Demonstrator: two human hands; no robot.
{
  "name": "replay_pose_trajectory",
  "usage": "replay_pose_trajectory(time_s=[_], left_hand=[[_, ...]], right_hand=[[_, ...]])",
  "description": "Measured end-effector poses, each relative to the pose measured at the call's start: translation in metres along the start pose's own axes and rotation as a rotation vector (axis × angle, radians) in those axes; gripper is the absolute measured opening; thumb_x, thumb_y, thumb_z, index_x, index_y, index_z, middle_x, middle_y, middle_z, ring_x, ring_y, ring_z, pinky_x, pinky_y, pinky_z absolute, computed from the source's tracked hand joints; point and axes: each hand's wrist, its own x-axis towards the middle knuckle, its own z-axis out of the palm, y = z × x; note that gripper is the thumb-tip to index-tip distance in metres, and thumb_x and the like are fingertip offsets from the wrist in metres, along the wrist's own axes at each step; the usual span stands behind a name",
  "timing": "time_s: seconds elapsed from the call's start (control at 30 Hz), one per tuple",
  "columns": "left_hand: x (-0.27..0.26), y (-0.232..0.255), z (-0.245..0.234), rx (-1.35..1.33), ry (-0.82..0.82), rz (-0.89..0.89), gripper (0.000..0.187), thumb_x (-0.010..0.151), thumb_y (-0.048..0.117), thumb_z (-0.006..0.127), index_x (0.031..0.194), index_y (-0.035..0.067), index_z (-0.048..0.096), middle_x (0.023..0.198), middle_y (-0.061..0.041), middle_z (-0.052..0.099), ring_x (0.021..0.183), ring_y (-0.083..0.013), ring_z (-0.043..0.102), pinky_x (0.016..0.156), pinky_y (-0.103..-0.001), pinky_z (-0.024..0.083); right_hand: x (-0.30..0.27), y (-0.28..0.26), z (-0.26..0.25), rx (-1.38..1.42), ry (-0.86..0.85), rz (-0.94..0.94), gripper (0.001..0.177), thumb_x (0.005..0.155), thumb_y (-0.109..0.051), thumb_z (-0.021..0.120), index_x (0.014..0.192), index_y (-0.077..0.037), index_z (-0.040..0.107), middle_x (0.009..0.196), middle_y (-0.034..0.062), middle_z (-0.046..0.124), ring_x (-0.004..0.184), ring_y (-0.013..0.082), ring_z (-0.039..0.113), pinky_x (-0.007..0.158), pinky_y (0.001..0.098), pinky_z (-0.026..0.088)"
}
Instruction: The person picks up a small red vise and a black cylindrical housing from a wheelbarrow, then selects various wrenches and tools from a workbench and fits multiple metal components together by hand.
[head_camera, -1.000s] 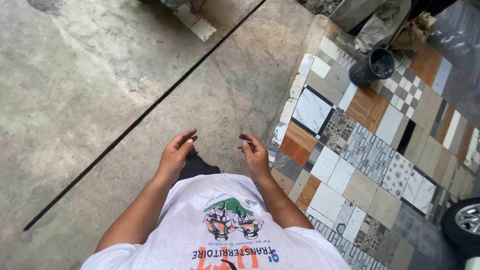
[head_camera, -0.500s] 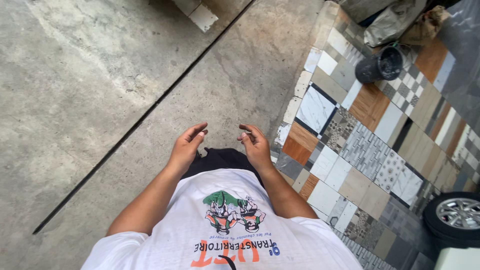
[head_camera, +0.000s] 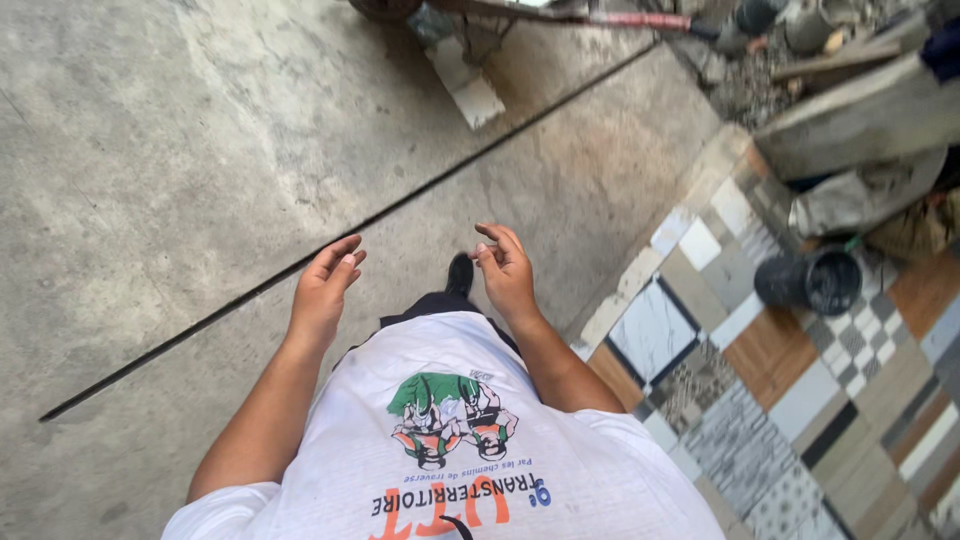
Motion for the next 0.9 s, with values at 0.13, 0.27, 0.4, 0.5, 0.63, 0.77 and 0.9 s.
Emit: replay_pose_trajectory(time_s=[0.13,0.27,0.4,0.5,0.63,0.77,0.9], left_hand=[[0.036,0.033,0.051,0.052,0.058,0.030,0.041,0.102,0.019,0.051,0.139,0.003,0.054,0.142,-0.011,0.059,0.131,-0.0221,0.058,0.106,-0.034,0.049],[0.072,0.057,0.096,0.038,0.064,0.073,0.042,0.102,0.018,0.051,0.140,0.003,0.052,0.145,-0.010,0.056,0.133,-0.0220,0.056,0.106,-0.034,0.046],[0.096,0.061,0.123,-0.027,0.025,0.110,0.041,0.102,0.018,0.051,0.140,0.002,0.053,0.146,-0.011,0.056,0.132,-0.0228,0.057,0.105,-0.034,0.046],[0.114,0.068,0.129,-0.030,0.017,0.092,0.041,0.103,0.019,0.051,0.140,0.002,0.053,0.145,-0.010,0.056,0.132,-0.0221,0.057,0.105,-0.033,0.046],[0.151,0.071,0.121,-0.004,0.039,0.063,0.042,0.102,0.020,0.052,0.140,0.003,0.053,0.144,-0.009,0.058,0.131,-0.0213,0.058,0.103,-0.033,0.047],[0.206,0.073,0.119,-0.022,0.025,0.027,0.043,0.101,0.020,0.054,0.140,0.002,0.054,0.142,-0.011,0.059,0.128,-0.0222,0.059,0.100,-0.033,0.048],[0.273,0.096,0.108,-0.038,-0.098,0.013,0.042,0.102,0.021,0.053,0.139,0.002,0.055,0.143,-0.010,0.058,0.128,-0.0216,0.059,0.101,-0.032,0.048]], right_hand=[[0.070,-0.005,-0.044,-0.037,-0.026,-0.033,0.029,0.102,-0.007,0.055,0.130,0.001,0.059,0.136,0.0111,0.053,0.097,0.0147,0.070,0.080,0.0253,0.056],[0.122,-0.009,-0.078,0.006,-0.046,-0.064,0.028,0.104,-0.007,0.055,0.131,0.001,0.060,0.135,0.0114,0.055,0.098,0.0147,0.070,0.081,0.0258,0.056],[0.152,-0.001,-0.102,0.001,-0.070,-0.085,0.029,0.103,-0.007,0.056,0.130,0.001,0.059,0.137,0.0113,0.054,0.097,0.0150,0.069,0.081,0.0260,0.056],[0.172,0.003,-0.116,0.009,-0.007,-0.039,0.028,0.103,-0.008,0.056,0.130,0.001,0.059,0.134,0.0108,0.058,0.095,0.0144,0.070,0.080,0.0253,0.056],[0.200,0.017,-0.126,0.009,0.033,-0.016,0.029,0.102,-0.008,0.056,0.130,0.001,0.060,0.133,0.0104,0.059,0.095,0.0139,0.070,0.079,0.0255,0.055],[0.233,0.029,-0.123,0.017,0.097,0.020,0.029,0.103,-0.008,0.057,0.131,0.001,0.060,0.133,0.0106,0.061,0.094,0.0129,0.069,0.079,0.0251,0.055],[0.268,0.027,-0.107,0.007,0.172,0.026,0.028,0.103,-0.008,0.056,0.130,0.001,0.059,0.132,0.0105,0.061,0.094,0.0121,0.069,0.078,0.0240,0.055]])
